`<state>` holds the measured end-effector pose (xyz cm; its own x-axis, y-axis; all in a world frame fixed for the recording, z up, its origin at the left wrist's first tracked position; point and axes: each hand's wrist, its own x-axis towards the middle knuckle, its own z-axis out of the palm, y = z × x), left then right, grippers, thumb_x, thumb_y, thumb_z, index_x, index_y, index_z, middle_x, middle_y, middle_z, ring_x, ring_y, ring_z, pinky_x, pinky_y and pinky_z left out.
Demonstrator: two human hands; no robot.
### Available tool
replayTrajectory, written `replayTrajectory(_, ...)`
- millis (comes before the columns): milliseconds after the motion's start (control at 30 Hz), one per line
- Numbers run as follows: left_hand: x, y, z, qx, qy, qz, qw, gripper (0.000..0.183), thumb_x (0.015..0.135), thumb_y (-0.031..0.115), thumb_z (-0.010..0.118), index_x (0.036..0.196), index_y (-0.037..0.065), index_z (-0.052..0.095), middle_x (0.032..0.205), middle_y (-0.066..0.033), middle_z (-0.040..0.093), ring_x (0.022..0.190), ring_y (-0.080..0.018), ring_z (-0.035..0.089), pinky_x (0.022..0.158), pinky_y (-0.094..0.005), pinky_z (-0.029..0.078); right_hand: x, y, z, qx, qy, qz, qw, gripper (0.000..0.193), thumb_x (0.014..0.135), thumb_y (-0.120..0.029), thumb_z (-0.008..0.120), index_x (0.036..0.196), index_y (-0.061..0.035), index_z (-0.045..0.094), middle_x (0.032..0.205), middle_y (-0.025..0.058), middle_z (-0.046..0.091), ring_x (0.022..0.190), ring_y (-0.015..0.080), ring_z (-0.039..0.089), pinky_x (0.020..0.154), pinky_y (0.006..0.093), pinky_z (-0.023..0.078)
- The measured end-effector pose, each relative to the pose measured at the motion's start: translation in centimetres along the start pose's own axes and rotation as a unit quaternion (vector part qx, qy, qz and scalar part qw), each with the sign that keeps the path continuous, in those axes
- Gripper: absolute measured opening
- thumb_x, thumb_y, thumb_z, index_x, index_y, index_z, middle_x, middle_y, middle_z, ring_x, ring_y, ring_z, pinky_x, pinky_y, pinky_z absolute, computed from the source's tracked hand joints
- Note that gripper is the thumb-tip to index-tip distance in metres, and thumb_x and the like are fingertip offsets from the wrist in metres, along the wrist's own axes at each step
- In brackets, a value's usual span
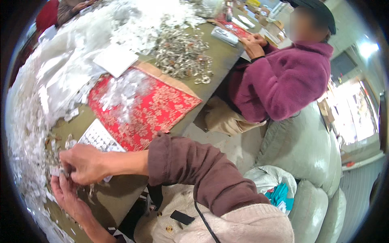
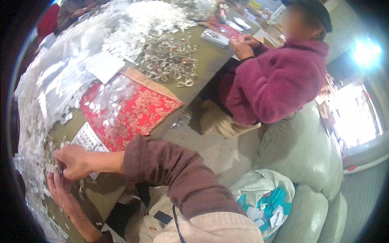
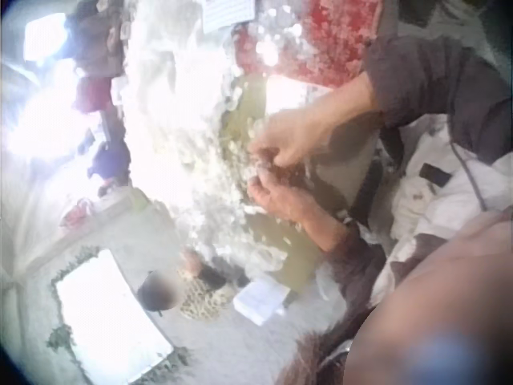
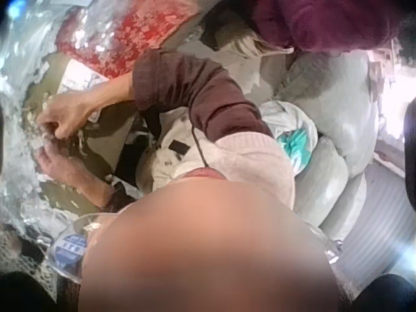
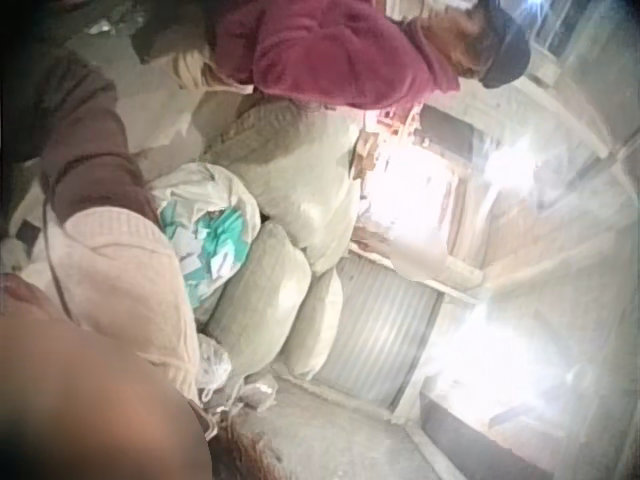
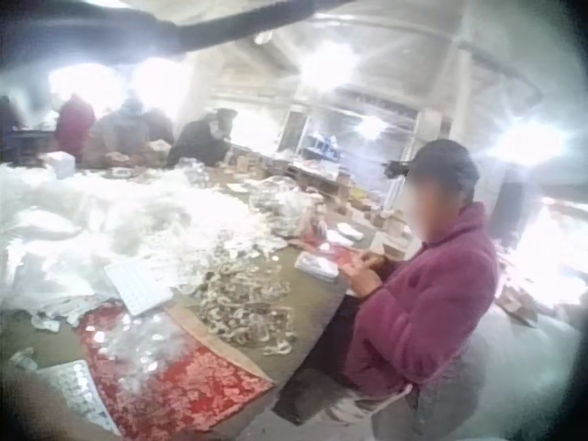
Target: The person repeatedly picks small white plastic housings and metallic components from a table, inserts the metal parts into the housings, and places the assembled units into a blister pack. The process is repeated multiple times with consistent hand movements.
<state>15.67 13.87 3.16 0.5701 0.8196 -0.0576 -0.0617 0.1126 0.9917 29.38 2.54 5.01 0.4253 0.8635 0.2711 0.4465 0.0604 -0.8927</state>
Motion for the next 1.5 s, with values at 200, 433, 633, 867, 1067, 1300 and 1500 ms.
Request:
replayTrajectory(200,-1.4,1.2,1.1,0.056,-0.053,0.061,0.995,0.019,0.095,0.020,0.061,0.104,0.003,0.061,0.092,0.0017,0.059,0.080,-0.0071,0.058,0.068,-0.0230,0.050,0.3,0.8,0.4,0.087,0.020,-0.014,0.996,0.013,0.081,-0.007,0.068,0.088,0.0009,0.060,0.078,0.0099,0.066,0.071,0.0152,0.063,0.061,0.0318,0.052)
replayTrajectory(433,-1.6,2.4,1.7,-0.118,-0.010,-0.018,0.993,0.029,0.095,0.017,0.064,0.115,-0.002,0.053,0.093,-0.0087,0.068,0.079,-0.0128,0.066,0.068,-0.0270,0.056,-0.1,-1.6,-0.1,0.078,-0.022,0.105,0.991,0.012,0.087,-0.008,0.068,0.095,-0.0007,0.063,0.080,0.0029,0.067,0.069,0.0058,0.060,0.063,0.0224,0.049)
replayTrajectory(633,-1.6,2.3,1.5,-0.112,-0.015,-0.032,0.993,0.032,0.095,0.020,0.065,0.118,0.001,0.054,0.098,-0.0056,0.070,0.082,-0.0111,0.068,0.070,-0.0253,0.055,-0.2,-2.1,0.4,0.061,-0.002,0.102,0.993,0.010,0.088,-0.008,0.067,0.092,0.0004,0.063,0.076,0.0014,0.067,0.066,0.0028,0.057,0.059,0.0201,0.046)
replayTrajectory(867,-1.8,2.1,2.2,-0.072,0.033,0.036,0.996,0.026,0.094,0.009,0.065,0.112,-0.006,0.052,0.080,-0.0087,0.070,0.068,-0.0099,0.066,0.059,-0.0229,0.053,-0.4,-1.9,1.1,0.059,0.032,0.096,0.993,0.009,0.087,-0.009,0.067,0.089,-0.0002,0.063,0.069,-0.0002,0.066,0.061,0.0026,0.057,0.054,0.0194,0.043)
replayTrajectory(1067,-2.1,2.3,2.4,-0.023,0.041,0.063,0.997,0.024,0.094,0.008,0.064,0.108,-0.006,0.051,0.080,-0.0112,0.071,0.069,-0.0104,0.067,0.060,-0.0239,0.054,-0.3,-1.7,1.1,-0.018,0.032,0.079,0.996,0.009,0.086,-0.009,0.067,0.088,-0.0009,0.064,0.069,0.0018,0.068,0.060,0.0038,0.058,0.054,0.0206,0.044)
replayTrajectory(1300,-1.9,2.1,2.2,-0.039,0.058,0.062,0.996,0.024,0.093,0.009,0.065,0.108,-0.005,0.052,0.076,-0.0101,0.070,0.065,-0.0100,0.066,0.059,-0.0237,0.053,-0.5,-1.6,1.7,0.014,0.061,0.062,0.996,0.009,0.085,-0.010,0.068,0.086,-0.0018,0.065,0.067,0.0014,0.065,0.061,0.0038,0.058,0.056,0.0216,0.046)
replayTrajectory(1500,-2.1,1.5,2.7,-0.011,0.064,0.099,0.993,0.025,0.092,0.010,0.067,0.107,-0.004,0.053,0.073,-0.0084,0.069,0.063,-0.0089,0.065,0.057,-0.0239,0.052,-0.4,-1.9,1.4,-0.012,0.074,0.061,0.995,0.008,0.084,-0.009,0.068,0.083,-0.0015,0.064,0.066,0.0010,0.065,0.061,0.0037,0.057,0.057,0.0209,0.045)
